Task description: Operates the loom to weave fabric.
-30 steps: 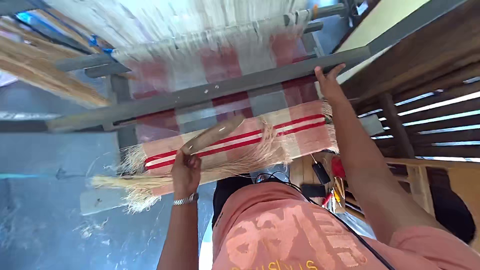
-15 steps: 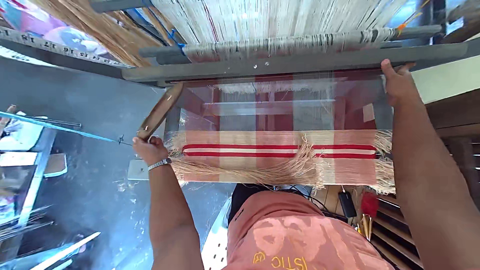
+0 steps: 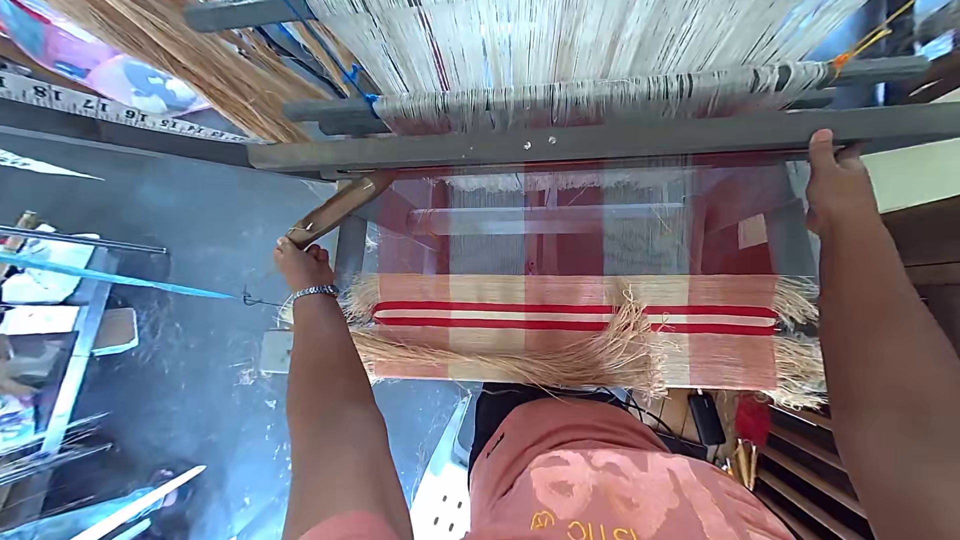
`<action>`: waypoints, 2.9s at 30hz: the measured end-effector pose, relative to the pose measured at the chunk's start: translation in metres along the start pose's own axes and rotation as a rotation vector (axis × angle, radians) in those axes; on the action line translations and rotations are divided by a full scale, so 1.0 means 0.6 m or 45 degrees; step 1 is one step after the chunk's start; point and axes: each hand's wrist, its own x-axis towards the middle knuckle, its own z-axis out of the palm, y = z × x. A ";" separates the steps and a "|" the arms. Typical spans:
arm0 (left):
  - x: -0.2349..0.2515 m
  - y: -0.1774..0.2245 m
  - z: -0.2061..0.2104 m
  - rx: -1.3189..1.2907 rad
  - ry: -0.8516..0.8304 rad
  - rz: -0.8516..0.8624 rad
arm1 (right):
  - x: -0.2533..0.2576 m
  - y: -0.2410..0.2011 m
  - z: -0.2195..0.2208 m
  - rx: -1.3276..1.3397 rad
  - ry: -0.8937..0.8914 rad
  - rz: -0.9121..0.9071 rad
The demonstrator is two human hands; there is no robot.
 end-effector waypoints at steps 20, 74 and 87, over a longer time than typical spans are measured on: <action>-0.072 0.025 0.038 0.885 -1.016 -0.150 | 0.026 0.030 -0.023 0.307 -0.377 0.332; -0.638 -0.050 0.091 0.396 -0.934 1.056 | -0.482 -0.177 0.108 0.464 -0.703 -1.246; -0.447 -0.158 -0.069 1.342 -0.793 1.225 | -0.178 -0.139 0.263 -0.931 -0.179 -0.906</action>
